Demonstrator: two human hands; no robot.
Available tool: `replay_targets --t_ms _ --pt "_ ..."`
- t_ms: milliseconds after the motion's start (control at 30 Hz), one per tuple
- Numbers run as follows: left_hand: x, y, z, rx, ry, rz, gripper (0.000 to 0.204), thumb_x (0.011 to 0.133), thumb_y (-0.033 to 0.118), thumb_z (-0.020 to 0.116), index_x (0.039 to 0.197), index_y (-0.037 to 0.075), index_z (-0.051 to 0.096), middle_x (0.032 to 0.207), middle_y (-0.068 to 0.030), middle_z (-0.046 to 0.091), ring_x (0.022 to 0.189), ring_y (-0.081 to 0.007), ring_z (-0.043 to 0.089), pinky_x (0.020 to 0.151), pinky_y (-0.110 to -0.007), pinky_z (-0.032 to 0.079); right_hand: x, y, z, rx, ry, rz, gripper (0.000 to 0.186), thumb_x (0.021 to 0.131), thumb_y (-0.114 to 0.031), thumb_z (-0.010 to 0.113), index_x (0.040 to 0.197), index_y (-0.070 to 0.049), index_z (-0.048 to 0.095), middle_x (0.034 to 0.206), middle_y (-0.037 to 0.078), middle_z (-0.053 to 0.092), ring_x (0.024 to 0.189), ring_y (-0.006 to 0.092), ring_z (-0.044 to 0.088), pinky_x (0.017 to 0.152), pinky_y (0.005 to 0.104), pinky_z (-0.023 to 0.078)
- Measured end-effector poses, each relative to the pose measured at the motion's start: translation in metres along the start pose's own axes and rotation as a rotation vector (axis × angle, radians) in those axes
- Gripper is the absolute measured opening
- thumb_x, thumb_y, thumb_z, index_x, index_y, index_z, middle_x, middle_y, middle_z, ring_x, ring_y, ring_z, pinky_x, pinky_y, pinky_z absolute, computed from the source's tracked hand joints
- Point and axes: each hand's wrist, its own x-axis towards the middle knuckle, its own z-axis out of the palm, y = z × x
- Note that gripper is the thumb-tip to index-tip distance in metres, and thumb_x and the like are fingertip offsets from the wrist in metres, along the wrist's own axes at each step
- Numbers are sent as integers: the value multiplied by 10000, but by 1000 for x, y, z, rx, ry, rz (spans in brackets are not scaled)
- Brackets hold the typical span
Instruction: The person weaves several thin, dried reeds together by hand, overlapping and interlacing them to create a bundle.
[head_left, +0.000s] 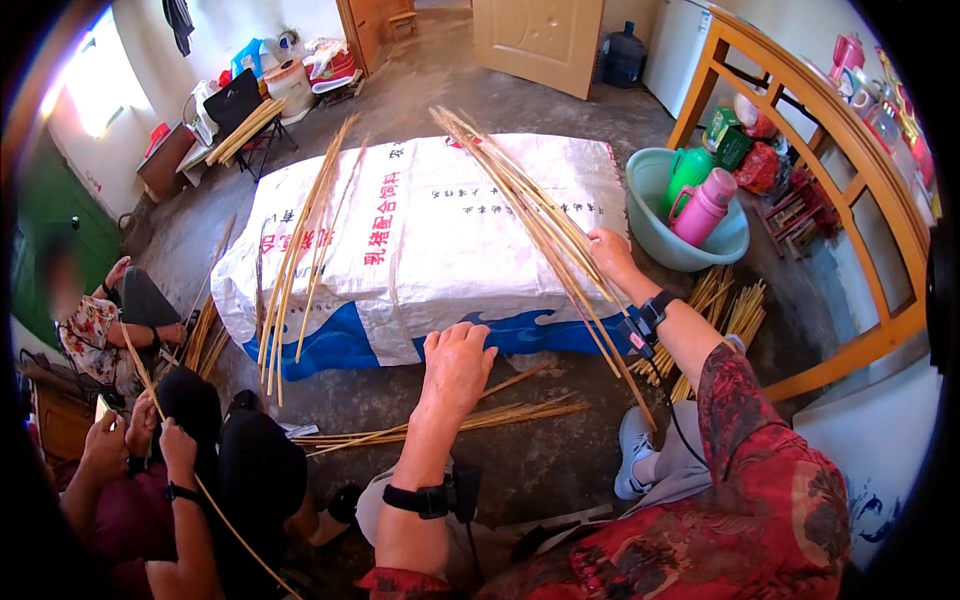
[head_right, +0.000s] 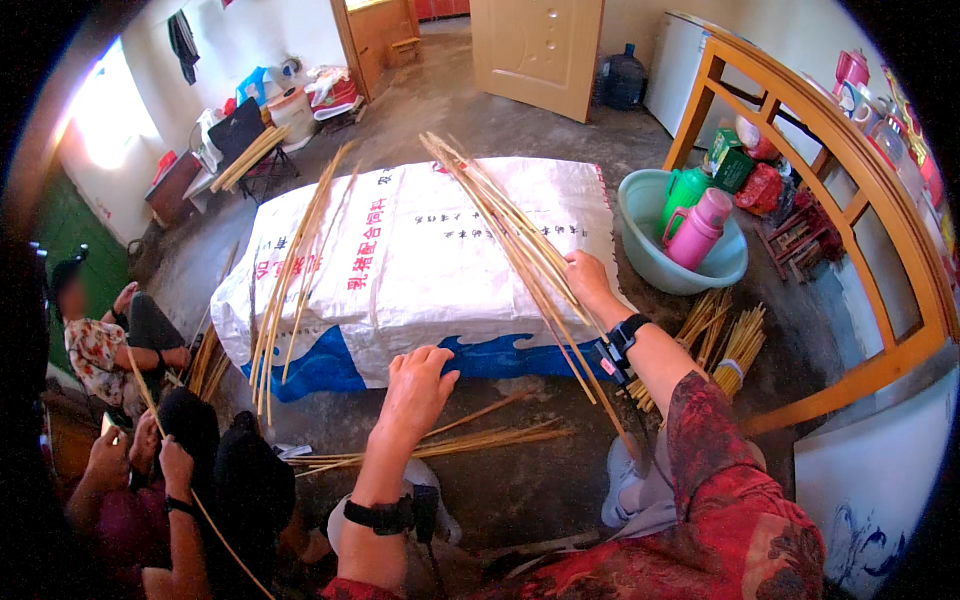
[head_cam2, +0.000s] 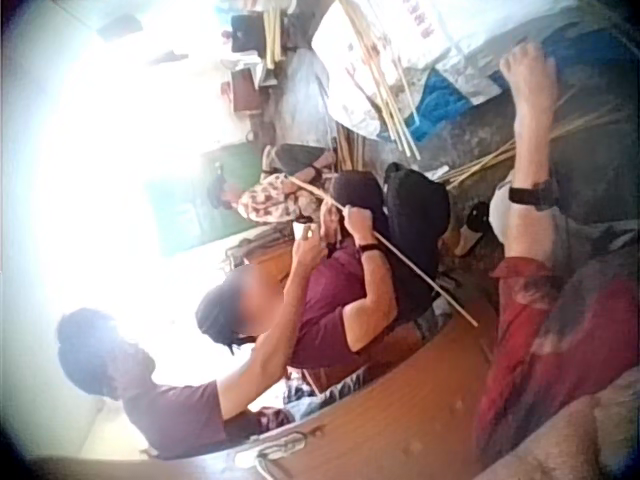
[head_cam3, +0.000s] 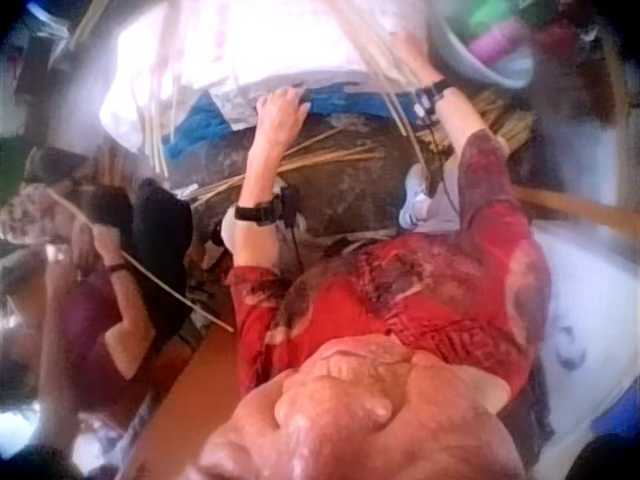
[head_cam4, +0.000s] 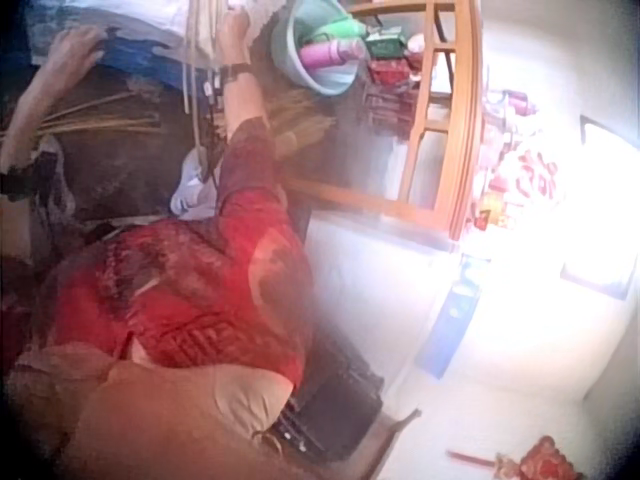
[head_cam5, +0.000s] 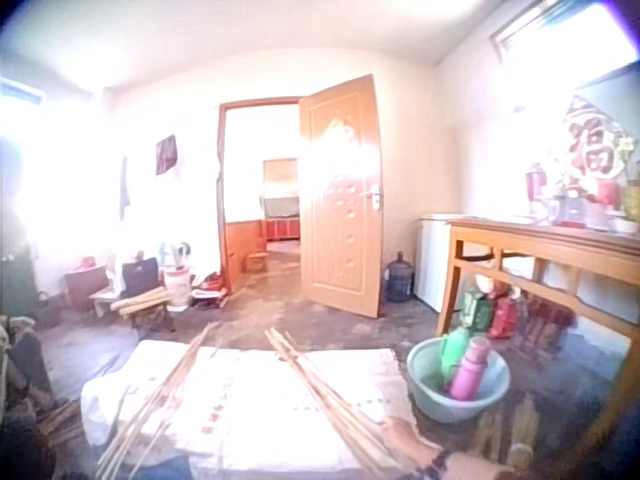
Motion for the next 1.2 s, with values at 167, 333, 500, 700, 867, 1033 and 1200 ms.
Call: replay_targets --t_ms 167,333,500,700,867,1033,1200 --pt "-6 -3 -8 -2 18 -20 235 762 146 581 963 30 546 976 -126 553 956 -294 500 844 -407 339 -3 0 3 -275 -65 -29 222 744 -165 446 873 -74 602 869 188 593 840 332 563 742 402 439" --pt "-8 -8 -13 13 24 -62 225 771 145 571 957 21 547 959 -139 561 942 -303 506 832 -392 351 -4 5 -1 -363 -47 -116 204 750 -155 442 839 -76 607 834 165 595 785 338 566 688 427 444" --pt "-16 -17 -15 2 51 -105 228 774 155 567 960 23 554 948 -135 567 918 -302 517 828 -397 355 -12 -18 -8 -217 -75 -421 208 759 -192 479 865 -54 594 796 170 587 736 338 561 669 418 444" --pt "-22 -17 -19 17 46 -114 222 779 162 566 955 28 558 940 -124 569 932 -287 517 845 -394 344 -89 -109 21 -67 -421 -528 192 777 -181 506 875 -28 569 826 148 593 767 281 576 703 347 451" --pt "-18 -16 -18 -33 68 -55 231 788 159 544 956 0 545 943 -161 567 901 -331 521 796 -384 389 -151 -93 85 -121 -568 -627 122 743 -140 478 739 -37 542 729 188 577 688 360 571 593 449 456" --pt "-25 -20 -19 -8 62 -94 236 787 168 551 972 22 552 935 -140 570 925 -285 524 838 -396 352 -180 -44 122 -278 -920 -444 151 743 -152 509 849 -52 551 807 171 578 807 355 546 674 441 428" --pt "-28 -14 -21 7 -42 -125 237 788 176 545 953 6 547 939 -154 565 921 -315 515 822 -382 370 -201 -3 135 -202 -939 -302 169 720 -132 499 843 -43 573 824 185 584 809 368 549 684 445 428"
